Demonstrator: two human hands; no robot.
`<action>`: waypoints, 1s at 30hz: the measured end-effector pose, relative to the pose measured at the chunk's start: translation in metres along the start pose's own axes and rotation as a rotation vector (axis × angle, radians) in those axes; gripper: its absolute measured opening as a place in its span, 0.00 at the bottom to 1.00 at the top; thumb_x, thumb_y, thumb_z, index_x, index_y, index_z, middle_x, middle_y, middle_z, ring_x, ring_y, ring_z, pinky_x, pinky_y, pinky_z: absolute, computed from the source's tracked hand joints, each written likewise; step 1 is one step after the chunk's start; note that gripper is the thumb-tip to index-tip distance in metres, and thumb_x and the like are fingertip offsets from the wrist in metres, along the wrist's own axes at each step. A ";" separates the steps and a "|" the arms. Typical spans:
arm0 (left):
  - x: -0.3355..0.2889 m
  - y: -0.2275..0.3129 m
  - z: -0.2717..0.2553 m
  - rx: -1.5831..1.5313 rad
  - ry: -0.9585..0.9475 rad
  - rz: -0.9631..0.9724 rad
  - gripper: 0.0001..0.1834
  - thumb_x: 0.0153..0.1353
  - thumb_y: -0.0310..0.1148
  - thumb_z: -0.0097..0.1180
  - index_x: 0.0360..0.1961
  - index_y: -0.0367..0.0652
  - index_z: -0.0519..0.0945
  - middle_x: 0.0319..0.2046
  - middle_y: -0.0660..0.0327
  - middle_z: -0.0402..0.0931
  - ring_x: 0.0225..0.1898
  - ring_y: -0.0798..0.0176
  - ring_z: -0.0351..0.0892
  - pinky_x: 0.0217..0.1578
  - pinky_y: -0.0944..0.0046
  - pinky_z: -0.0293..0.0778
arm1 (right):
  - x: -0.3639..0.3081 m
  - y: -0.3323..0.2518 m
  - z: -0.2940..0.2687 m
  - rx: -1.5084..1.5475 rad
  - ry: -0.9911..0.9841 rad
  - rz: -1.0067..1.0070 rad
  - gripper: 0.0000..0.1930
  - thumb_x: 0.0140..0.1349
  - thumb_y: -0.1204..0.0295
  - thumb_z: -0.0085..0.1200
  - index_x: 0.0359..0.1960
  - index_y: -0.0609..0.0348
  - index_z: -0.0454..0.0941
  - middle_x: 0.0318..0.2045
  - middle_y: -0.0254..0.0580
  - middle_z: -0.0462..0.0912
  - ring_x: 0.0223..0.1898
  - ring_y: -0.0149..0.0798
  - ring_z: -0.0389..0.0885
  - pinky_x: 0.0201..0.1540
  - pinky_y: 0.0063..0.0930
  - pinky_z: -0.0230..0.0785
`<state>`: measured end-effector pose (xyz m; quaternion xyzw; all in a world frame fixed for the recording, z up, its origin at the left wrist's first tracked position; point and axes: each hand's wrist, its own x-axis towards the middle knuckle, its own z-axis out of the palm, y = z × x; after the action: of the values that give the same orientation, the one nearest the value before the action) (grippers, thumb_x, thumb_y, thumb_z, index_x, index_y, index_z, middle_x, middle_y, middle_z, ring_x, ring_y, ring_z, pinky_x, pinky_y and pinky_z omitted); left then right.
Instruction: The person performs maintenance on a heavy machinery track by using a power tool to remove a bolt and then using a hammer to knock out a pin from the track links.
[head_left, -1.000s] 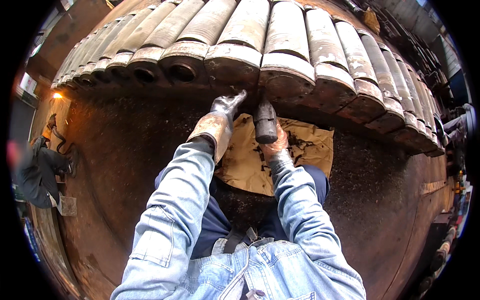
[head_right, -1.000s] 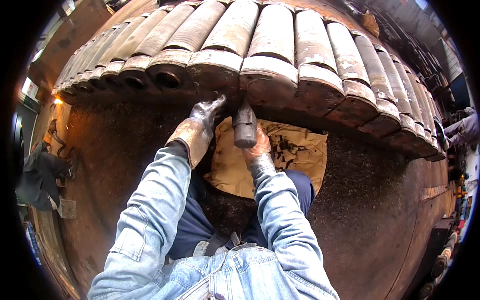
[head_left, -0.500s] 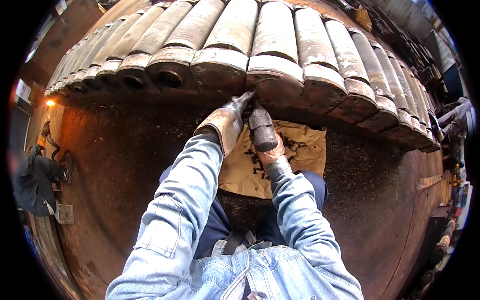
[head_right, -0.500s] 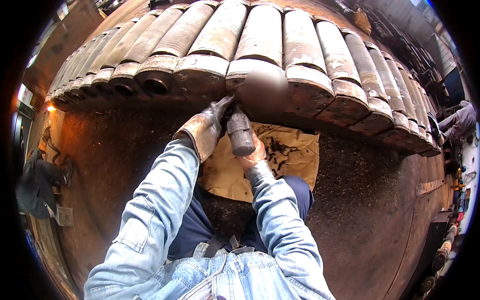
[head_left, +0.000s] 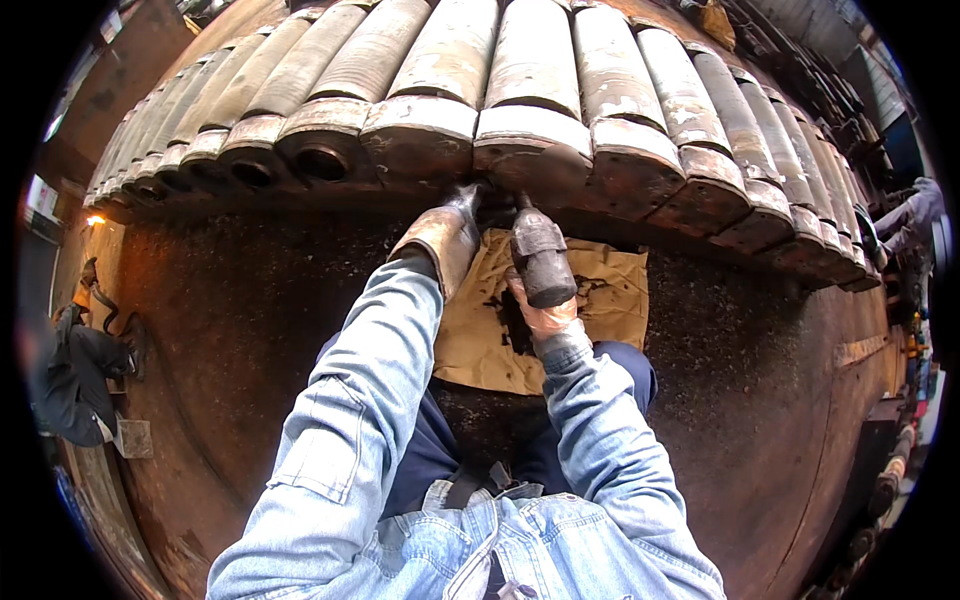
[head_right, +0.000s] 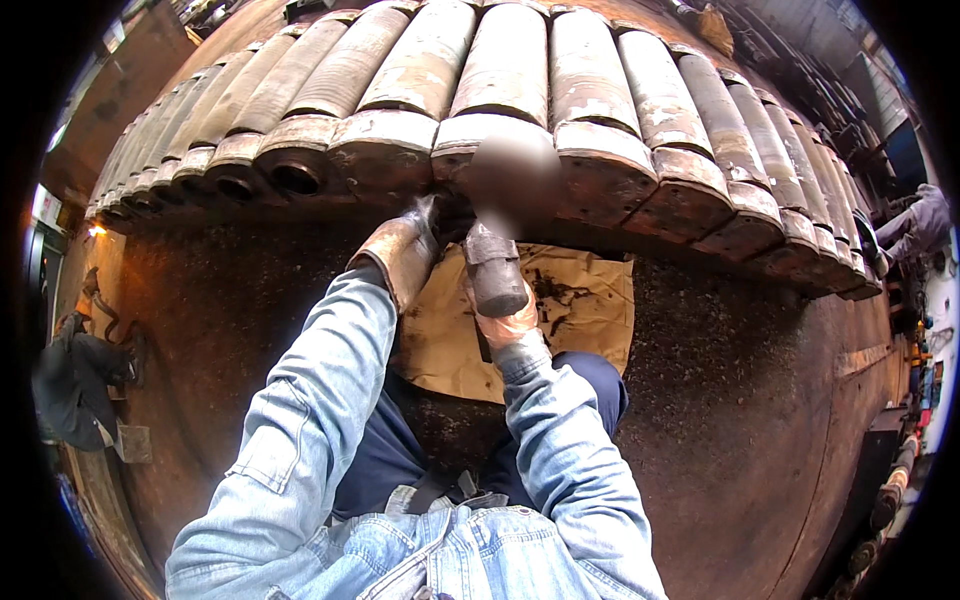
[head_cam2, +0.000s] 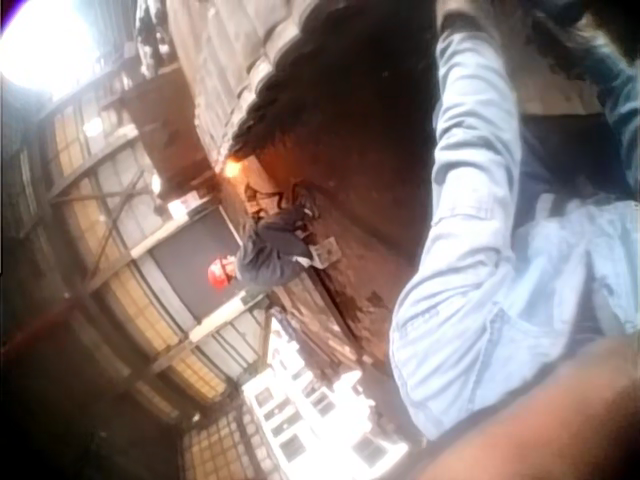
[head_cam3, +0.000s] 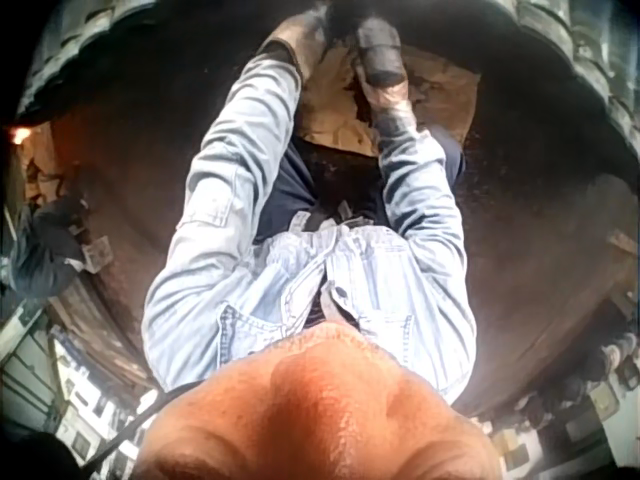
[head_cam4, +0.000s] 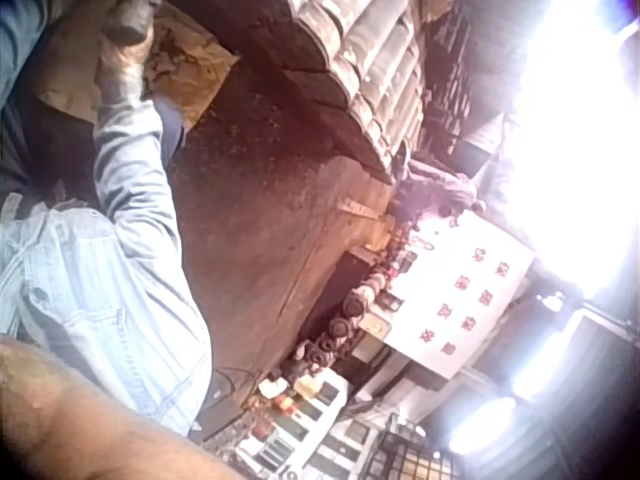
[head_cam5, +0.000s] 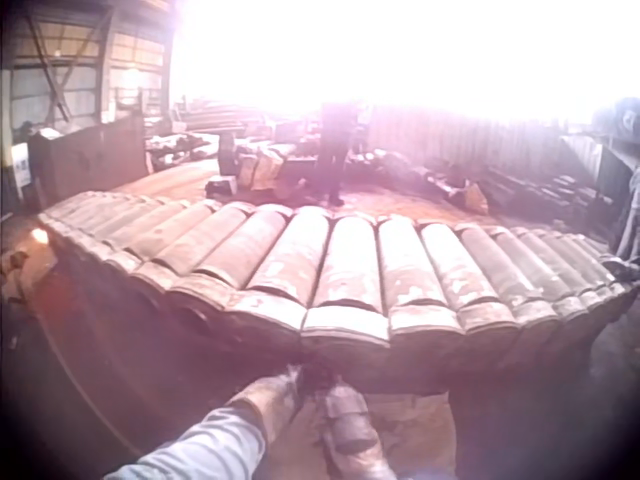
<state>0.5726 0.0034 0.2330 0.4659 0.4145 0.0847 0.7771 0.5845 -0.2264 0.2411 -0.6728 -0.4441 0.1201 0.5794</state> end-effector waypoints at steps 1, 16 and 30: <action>-0.002 -0.001 -0.001 0.005 0.003 0.005 0.17 0.67 0.43 0.60 0.51 0.44 0.82 0.43 0.57 0.85 0.43 0.55 0.84 0.44 0.53 0.81 | 0.002 -0.015 -0.004 0.011 -0.009 -0.014 0.28 0.71 0.69 0.53 0.72 0.57 0.63 0.69 0.41 0.70 0.69 0.40 0.69 0.74 0.34 0.60; -0.020 -0.003 0.031 0.003 0.022 0.077 0.18 0.68 0.43 0.60 0.52 0.44 0.81 0.45 0.56 0.84 0.44 0.55 0.83 0.45 0.52 0.81 | -0.016 -0.049 -0.077 -0.173 0.104 -0.078 0.32 0.62 0.71 0.63 0.69 0.58 0.68 0.66 0.44 0.75 0.68 0.44 0.72 0.70 0.36 0.64; -0.034 0.002 0.041 0.026 0.018 0.126 0.18 0.68 0.43 0.59 0.52 0.43 0.81 0.46 0.56 0.84 0.45 0.54 0.83 0.46 0.52 0.81 | 0.016 0.007 -0.046 0.186 0.204 0.206 0.18 0.61 0.73 0.68 0.53 0.57 0.80 0.43 0.30 0.83 0.41 0.28 0.79 0.44 0.29 0.75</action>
<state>0.5807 -0.0398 0.2632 0.5002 0.3925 0.1325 0.7603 0.6280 -0.2455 0.2545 -0.6668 -0.2987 0.1505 0.6660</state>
